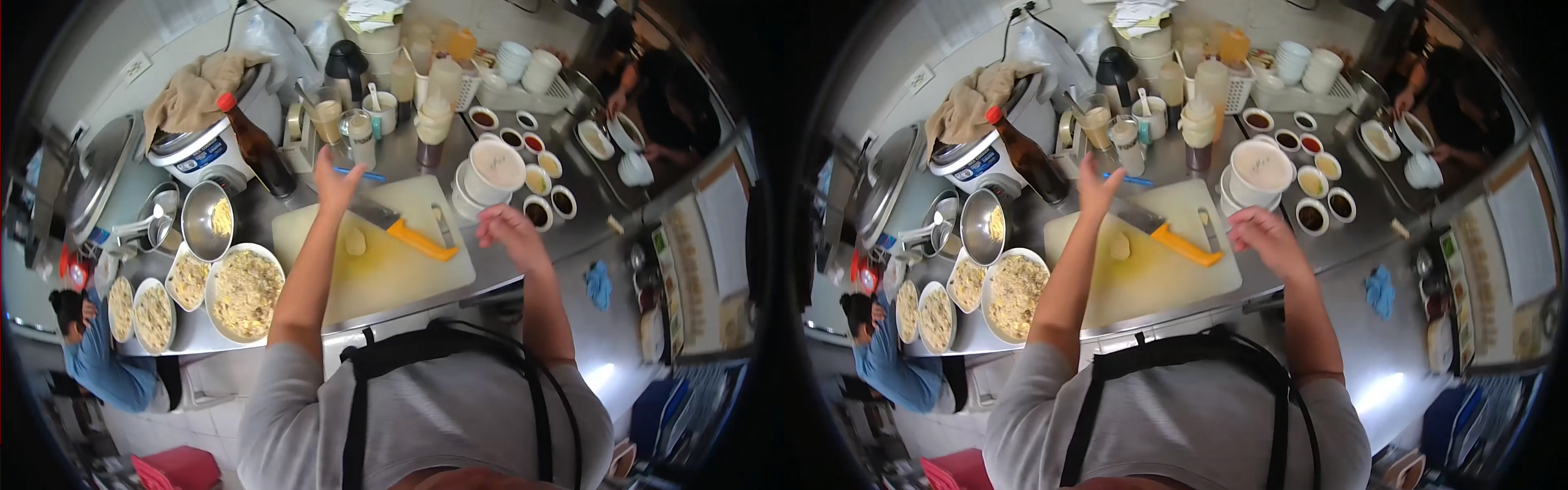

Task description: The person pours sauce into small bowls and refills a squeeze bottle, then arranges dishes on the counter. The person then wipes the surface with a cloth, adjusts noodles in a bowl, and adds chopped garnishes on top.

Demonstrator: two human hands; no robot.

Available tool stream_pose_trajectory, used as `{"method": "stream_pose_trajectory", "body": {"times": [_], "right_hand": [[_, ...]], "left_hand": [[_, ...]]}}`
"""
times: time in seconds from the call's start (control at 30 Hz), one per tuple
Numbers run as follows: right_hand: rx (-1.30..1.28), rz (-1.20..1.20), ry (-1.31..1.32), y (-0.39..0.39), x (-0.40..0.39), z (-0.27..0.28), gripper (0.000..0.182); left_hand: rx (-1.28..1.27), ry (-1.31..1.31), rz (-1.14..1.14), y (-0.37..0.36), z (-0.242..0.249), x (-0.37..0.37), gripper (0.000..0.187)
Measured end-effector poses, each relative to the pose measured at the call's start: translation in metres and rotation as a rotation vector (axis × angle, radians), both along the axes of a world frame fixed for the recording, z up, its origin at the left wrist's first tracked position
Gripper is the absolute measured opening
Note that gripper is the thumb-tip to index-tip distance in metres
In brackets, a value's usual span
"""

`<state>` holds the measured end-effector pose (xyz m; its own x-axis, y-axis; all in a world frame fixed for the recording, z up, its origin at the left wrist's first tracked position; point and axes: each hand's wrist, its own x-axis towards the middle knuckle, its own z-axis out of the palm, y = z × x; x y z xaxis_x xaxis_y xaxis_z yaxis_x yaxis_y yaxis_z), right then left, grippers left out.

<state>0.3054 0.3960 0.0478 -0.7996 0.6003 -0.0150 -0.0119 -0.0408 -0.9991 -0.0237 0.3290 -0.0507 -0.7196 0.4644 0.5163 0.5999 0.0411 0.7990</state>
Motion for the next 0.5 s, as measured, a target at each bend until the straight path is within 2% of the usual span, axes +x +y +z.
{"method": "stream_pose_trajectory", "body": {"times": [0.1,0.17,0.2,0.27,0.3,0.4,0.5], "right_hand": [[-0.015,0.224,-0.094,0.009,-0.034,0.012,0.019],[0.120,0.245,-0.153,0.017,-0.063,0.012,0.026],[0.185,0.254,-0.183,0.021,-0.077,0.012,0.030],[0.510,0.008,-0.284,0.028,-0.107,0.015,0.041],[0.671,-0.117,-0.319,0.031,-0.123,0.020,0.047],[0.863,-0.221,-0.349,0.031,-0.160,0.031,0.062],[0.861,-0.115,-0.339,0.014,-0.176,0.029,0.053]], "left_hand": [[-0.087,-0.023,0.189,0.064,0.009,0.005,0.065],[-0.120,-0.077,0.274,0.090,-0.005,-0.002,0.056],[-0.080,-0.093,0.243,0.093,0.004,0.001,0.052],[-0.011,-0.127,0.185,0.080,0.035,0.018,0.046],[0.038,-0.018,0.118,0.073,0.040,0.023,0.042],[0.013,0.310,0.106,0.036,0.071,0.057,0.040],[-0.100,0.337,0.039,-0.002,0.084,0.076,0.041]]}}
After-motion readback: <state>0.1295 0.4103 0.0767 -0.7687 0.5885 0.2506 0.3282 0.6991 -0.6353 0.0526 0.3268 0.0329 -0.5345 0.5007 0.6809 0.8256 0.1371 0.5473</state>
